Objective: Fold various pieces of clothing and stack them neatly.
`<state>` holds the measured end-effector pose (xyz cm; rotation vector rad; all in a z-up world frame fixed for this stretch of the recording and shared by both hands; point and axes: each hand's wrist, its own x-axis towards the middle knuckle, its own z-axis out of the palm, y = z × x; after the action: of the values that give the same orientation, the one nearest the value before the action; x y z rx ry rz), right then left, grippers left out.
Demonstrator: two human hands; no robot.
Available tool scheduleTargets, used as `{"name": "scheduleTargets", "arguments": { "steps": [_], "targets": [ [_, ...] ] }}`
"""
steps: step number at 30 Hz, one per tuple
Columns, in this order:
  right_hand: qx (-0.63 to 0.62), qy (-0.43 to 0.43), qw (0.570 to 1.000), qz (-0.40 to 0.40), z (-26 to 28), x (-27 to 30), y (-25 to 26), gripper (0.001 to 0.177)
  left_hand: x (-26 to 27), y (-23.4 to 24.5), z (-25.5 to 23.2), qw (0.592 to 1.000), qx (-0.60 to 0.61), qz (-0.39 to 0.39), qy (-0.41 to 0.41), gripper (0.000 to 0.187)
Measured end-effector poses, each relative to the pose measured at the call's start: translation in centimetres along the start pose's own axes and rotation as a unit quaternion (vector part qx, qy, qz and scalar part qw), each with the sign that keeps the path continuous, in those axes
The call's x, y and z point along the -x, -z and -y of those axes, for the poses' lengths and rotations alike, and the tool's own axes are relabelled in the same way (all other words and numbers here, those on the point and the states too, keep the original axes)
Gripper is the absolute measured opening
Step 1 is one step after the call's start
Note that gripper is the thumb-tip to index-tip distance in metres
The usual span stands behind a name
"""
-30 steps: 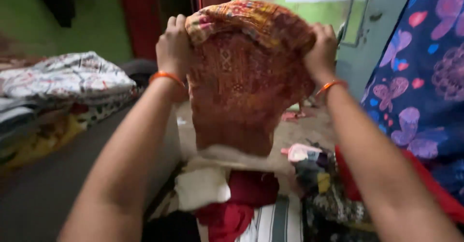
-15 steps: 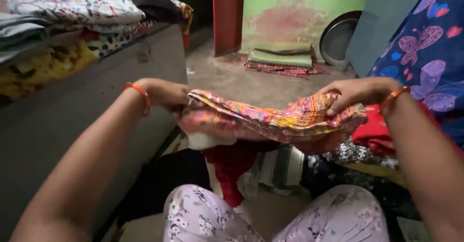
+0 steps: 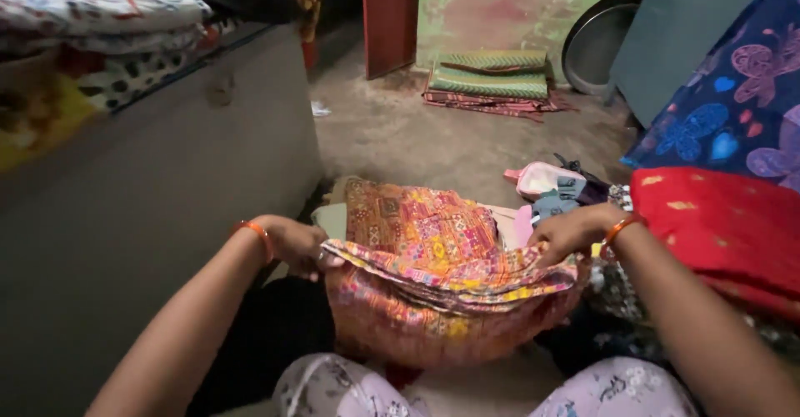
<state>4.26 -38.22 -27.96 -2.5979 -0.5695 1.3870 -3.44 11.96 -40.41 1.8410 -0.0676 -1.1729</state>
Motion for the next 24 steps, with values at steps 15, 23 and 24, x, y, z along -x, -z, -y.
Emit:
{"name": "scheduleTargets", "arguments": {
  "steps": [15,23,24],
  "targets": [
    [-0.059,0.014,0.94,-0.335,-8.0,-32.4,18.8,0.073,-12.3,15.3,-2.3,0.845,0.372,-0.055,-0.381,0.053],
    [-0.017,0.069,0.88,-0.469,-1.8,-32.2,6.5,0.067,-28.1,14.3,5.7,0.726,-0.091,-0.61,-0.304,0.091],
    [0.006,0.102,0.907,-0.408,-2.6,-32.5,4.0,0.062,-30.0,12.2,8.2,0.703,-0.198,-0.655,-0.193,0.093]
  ]
}}
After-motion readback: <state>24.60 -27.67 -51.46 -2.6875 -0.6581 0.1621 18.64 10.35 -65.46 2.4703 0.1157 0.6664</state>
